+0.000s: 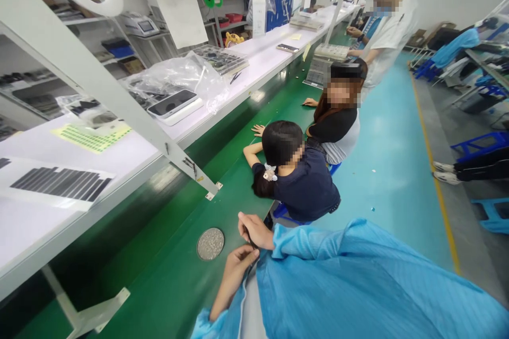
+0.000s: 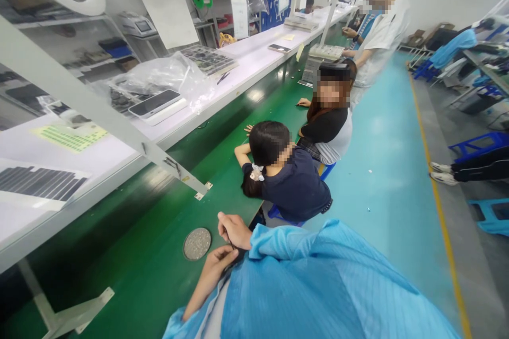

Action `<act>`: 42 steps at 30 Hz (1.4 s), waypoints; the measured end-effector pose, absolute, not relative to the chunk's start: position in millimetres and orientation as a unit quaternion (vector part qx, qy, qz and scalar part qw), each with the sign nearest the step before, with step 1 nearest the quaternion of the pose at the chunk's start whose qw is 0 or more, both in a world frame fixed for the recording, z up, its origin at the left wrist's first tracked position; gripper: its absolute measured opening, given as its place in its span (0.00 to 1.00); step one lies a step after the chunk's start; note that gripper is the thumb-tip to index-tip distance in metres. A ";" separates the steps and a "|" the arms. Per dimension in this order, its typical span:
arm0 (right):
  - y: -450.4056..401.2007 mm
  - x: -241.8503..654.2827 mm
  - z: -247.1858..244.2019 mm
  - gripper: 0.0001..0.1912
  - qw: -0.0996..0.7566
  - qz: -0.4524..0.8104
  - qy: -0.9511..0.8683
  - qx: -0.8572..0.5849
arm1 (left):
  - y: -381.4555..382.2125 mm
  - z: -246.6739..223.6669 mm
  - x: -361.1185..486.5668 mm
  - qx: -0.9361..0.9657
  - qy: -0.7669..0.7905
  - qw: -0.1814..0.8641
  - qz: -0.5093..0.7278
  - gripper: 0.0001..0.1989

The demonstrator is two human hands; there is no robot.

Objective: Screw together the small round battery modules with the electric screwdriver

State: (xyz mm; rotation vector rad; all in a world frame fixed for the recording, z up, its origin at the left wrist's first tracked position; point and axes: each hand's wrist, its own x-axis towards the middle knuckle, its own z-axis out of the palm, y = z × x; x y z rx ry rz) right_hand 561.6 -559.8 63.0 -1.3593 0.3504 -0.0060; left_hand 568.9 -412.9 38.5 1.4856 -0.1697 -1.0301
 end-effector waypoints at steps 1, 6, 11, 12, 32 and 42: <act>-559.7 560.5 62.8 0.37 0.761 -0.016 0.168 -0.626 | -415.6 39.5 567.9 0.653 -0.078 0.610 -0.441 0.26; -561.0 556.4 68.5 0.37 0.755 -0.080 0.193 -0.622 | -427.4 46.1 562.7 0.659 -0.088 0.606 -0.437 0.26; -562.4 556.1 69.5 0.37 0.751 -0.130 0.180 -0.622 | -431.0 51.6 562.9 0.660 -0.110 0.601 -0.437 0.24; -562.1 556.2 68.2 0.37 0.750 -0.134 0.176 -0.624 | -430.8 52.3 563.2 0.660 -0.112 0.600 -0.437 0.24; -551.6 565.3 64.3 0.36 0.769 -0.094 0.176 -0.607 | -418.0 41.0 569.2 0.622 -0.095 0.643 -0.436 0.26; -561.3 570.4 74.4 0.26 0.671 -0.052 0.117 -0.730 | -416.0 43.2 572.3 0.697 -0.116 0.597 -0.379 0.25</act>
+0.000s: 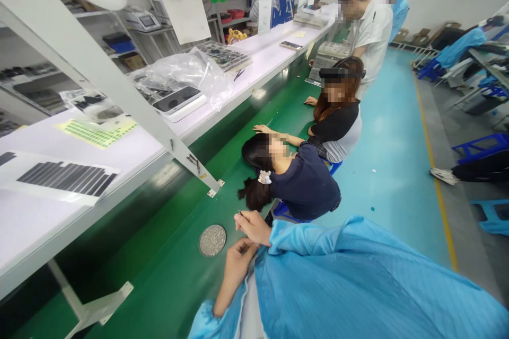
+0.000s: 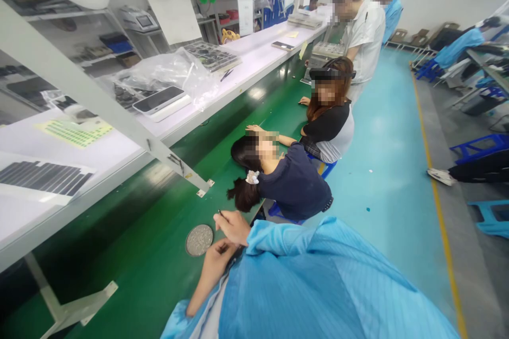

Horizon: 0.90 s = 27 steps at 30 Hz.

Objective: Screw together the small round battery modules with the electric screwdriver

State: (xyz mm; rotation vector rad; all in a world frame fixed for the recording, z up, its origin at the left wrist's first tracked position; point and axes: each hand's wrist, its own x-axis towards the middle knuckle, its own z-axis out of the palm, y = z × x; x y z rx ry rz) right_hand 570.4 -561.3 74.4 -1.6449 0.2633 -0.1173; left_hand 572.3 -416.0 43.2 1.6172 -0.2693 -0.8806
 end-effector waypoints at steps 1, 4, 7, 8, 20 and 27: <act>-565.9 571.6 79.3 0.25 0.651 -0.046 0.117 -0.749 | -416.0 43.3 571.9 0.707 -0.117 0.590 -0.372 0.24; -584.0 577.7 93.7 0.21 0.625 -0.034 0.128 -0.770 | -417.4 43.8 571.7 0.732 -0.116 0.571 -0.353 0.24; -603.3 585.5 101.9 0.21 0.622 -0.050 0.139 -0.769 | -420.6 43.5 573.3 0.740 -0.119 0.565 -0.345 0.23; -608.4 587.7 103.0 0.22 0.620 -0.055 0.142 -0.770 | -421.7 43.1 574.1 0.740 -0.121 0.565 -0.344 0.23; -581.6 573.3 86.2 0.16 0.605 -0.040 0.110 -0.787 | -429.1 35.2 581.0 0.711 -0.135 0.586 -0.365 0.24; -579.7 582.4 59.5 0.23 0.624 -0.049 0.114 -0.772 | -431.5 39.6 582.7 0.693 -0.127 0.600 -0.379 0.26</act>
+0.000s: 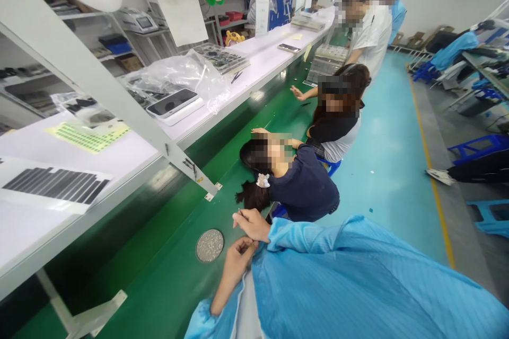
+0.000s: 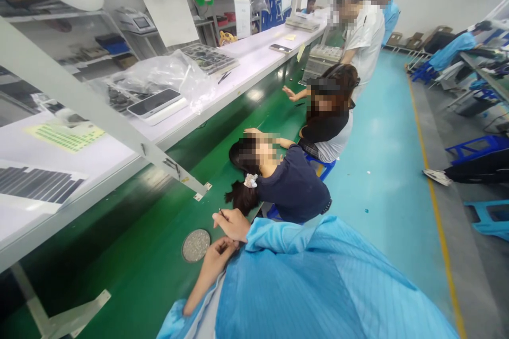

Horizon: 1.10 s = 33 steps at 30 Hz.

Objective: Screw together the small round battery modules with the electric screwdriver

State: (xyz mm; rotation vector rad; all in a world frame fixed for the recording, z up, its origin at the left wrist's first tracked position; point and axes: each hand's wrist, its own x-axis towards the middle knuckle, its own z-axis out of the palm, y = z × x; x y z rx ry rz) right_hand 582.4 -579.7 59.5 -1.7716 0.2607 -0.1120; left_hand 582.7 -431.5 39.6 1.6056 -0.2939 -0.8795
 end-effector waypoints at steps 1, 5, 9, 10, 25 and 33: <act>-578.2 583.3 57.6 0.23 0.631 -0.046 0.118 -0.765 | -431.2 40.8 583.3 0.693 -0.125 0.601 -0.379 0.26; -572.8 585.4 56.0 0.23 0.645 -0.030 0.118 -0.754 | -429.4 45.0 585.0 0.695 -0.117 0.601 -0.378 0.26; -569.6 587.9 57.5 0.23 0.656 -0.027 0.112 -0.746 | -427.3 47.1 586.4 0.694 -0.110 0.601 -0.379 0.25; -568.8 588.7 57.6 0.24 0.658 -0.027 0.111 -0.744 | -426.7 47.5 586.7 0.694 -0.109 0.602 -0.380 0.25; -563.5 587.1 60.4 0.26 0.658 -0.042 0.093 -0.746 | -423.3 49.2 584.5 0.702 -0.113 0.593 -0.377 0.24; -567.3 576.6 57.2 0.27 0.667 -0.055 0.104 -0.735 | -427.0 49.5 580.8 0.705 -0.136 0.577 -0.389 0.22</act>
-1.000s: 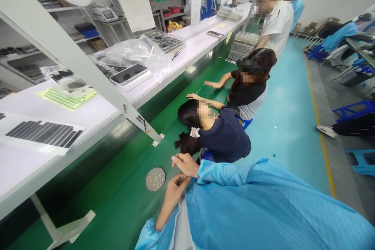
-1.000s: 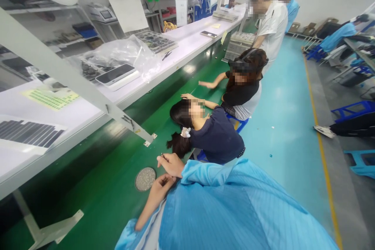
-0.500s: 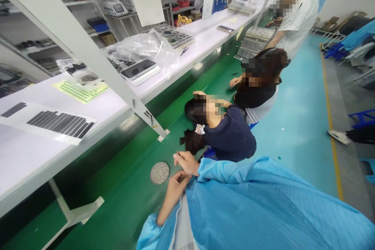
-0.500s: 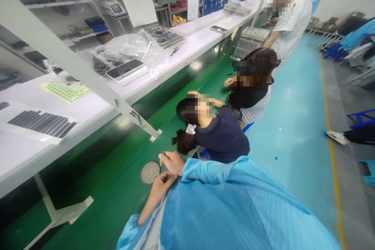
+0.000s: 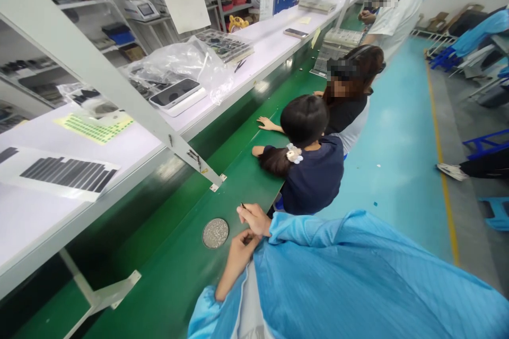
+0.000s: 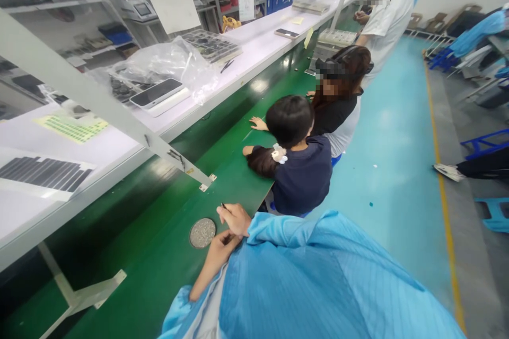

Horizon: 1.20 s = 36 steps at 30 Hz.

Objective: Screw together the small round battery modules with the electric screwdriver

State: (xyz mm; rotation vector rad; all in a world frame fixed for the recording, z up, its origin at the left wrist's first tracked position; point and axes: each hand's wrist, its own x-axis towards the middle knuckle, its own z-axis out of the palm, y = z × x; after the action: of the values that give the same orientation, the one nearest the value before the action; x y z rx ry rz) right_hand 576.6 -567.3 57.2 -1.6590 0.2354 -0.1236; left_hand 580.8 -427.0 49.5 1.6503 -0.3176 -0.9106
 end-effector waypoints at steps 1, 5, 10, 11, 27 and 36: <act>-567.9 574.9 57.1 0.27 0.666 -0.054 0.105 -0.737 | -427.2 48.9 579.6 0.706 -0.135 0.576 -0.389 0.23; -570.8 567.5 56.9 0.27 0.655 -0.061 0.108 -0.745 | -426.8 45.7 574.8 0.706 -0.132 0.575 -0.391 0.25; -569.5 561.3 54.8 0.27 0.673 -0.064 0.128 -0.726 | -423.0 35.4 571.0 0.697 -0.142 0.573 -0.406 0.29; -568.4 560.8 54.2 0.27 0.678 -0.062 0.132 -0.720 | -421.8 31.8 570.4 0.698 -0.144 0.571 -0.408 0.29; -558.1 557.8 49.8 0.21 0.589 -0.028 0.110 -0.801 | -407.6 7.7 558.9 0.702 -0.084 0.578 -0.407 0.33; -563.7 551.5 60.0 0.18 0.571 -0.010 0.146 -0.808 | -411.2 7.3 558.2 0.695 -0.131 0.589 -0.392 0.31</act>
State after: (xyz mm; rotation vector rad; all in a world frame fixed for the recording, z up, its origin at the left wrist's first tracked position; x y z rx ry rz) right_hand 551.5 -563.7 60.0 -1.8963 0.3425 -0.0243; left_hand 558.2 -411.2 7.3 1.6185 -0.3053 -0.9126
